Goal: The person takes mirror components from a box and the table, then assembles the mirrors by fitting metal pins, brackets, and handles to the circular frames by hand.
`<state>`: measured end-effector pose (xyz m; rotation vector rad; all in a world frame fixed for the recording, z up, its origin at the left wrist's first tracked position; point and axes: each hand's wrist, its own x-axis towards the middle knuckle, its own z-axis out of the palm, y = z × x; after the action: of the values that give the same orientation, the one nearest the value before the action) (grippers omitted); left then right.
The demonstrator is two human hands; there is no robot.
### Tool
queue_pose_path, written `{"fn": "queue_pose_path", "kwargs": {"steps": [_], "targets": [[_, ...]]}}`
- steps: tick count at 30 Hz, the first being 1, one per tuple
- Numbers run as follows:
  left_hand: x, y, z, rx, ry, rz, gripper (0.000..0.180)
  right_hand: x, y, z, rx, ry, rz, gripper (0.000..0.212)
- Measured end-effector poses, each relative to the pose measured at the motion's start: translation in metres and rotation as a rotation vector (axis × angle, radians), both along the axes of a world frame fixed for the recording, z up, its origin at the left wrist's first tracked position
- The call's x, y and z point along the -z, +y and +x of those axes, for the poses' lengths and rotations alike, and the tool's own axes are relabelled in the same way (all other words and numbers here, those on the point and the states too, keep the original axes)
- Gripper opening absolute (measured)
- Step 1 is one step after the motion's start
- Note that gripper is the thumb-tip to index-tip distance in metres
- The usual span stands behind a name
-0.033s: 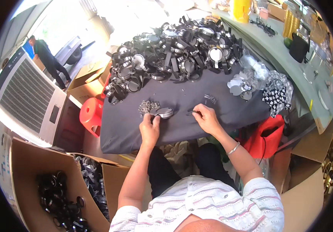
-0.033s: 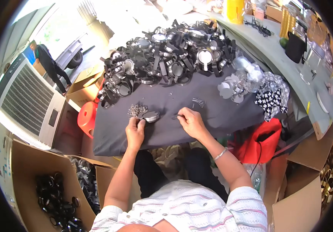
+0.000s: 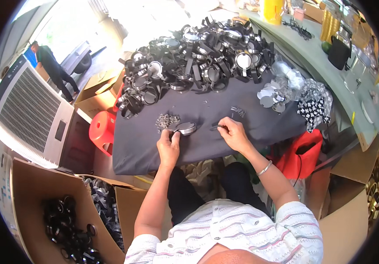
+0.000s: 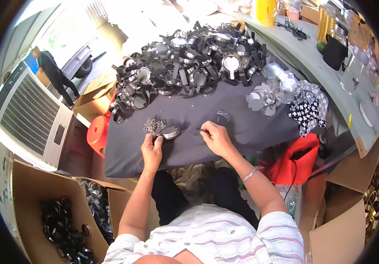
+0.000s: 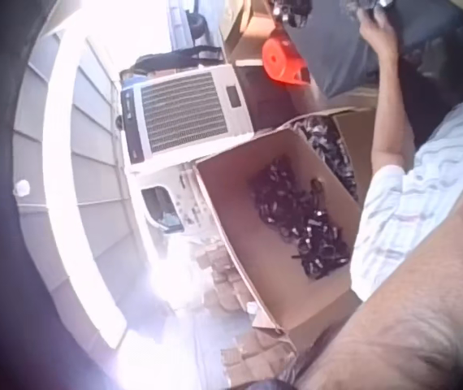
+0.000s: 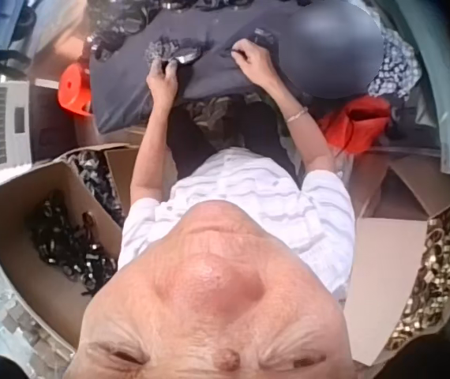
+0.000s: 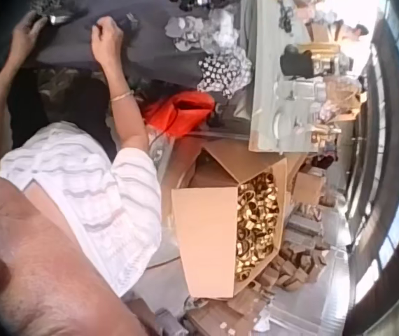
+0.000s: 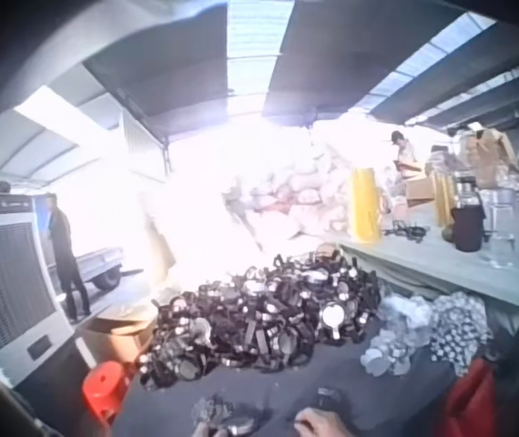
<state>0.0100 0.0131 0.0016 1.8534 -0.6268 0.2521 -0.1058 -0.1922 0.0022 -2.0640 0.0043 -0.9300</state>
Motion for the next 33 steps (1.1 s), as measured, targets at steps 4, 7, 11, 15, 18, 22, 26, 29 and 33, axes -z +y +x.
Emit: {"fn": "queue_pose_path", "kwargs": {"steps": [4,7,11,15,18,22,26,29,33], "targets": [[0.010,0.002,-0.001,0.122,0.025,-0.119,0.012,0.001,0.000,0.002,-0.044,0.021,0.025,0.014],[0.002,-0.001,0.001,0.095,-0.120,0.051,0.017,0.000,0.001,0.005,-0.038,0.029,-0.044,0.015],[0.004,-0.007,0.006,0.150,0.058,-0.044,0.019,-0.006,0.000,0.009,-0.089,0.054,0.130,0.010],[0.010,0.004,0.016,0.194,0.242,-0.119,0.021,-0.035,0.031,0.035,-0.301,0.112,0.119,0.009],[0.008,0.002,0.012,0.197,0.244,-0.129,0.022,-0.030,0.045,0.064,-0.441,0.061,0.054,0.009],[0.002,-0.005,0.006,0.263,0.258,-0.159,0.019,-0.026,0.044,0.075,-0.349,0.208,0.017,0.011],[0.007,0.005,0.003,0.128,0.006,0.007,0.018,-0.034,0.051,0.079,-0.391,0.243,-0.082,0.015],[0.007,0.004,-0.002,0.092,-0.107,-0.003,0.016,-0.044,0.048,0.084,-0.419,0.392,-0.118,0.016],[0.001,0.001,-0.004,0.106,-0.054,-0.015,0.015,-0.057,0.044,0.090,-0.491,0.512,-0.032,0.015]]}}
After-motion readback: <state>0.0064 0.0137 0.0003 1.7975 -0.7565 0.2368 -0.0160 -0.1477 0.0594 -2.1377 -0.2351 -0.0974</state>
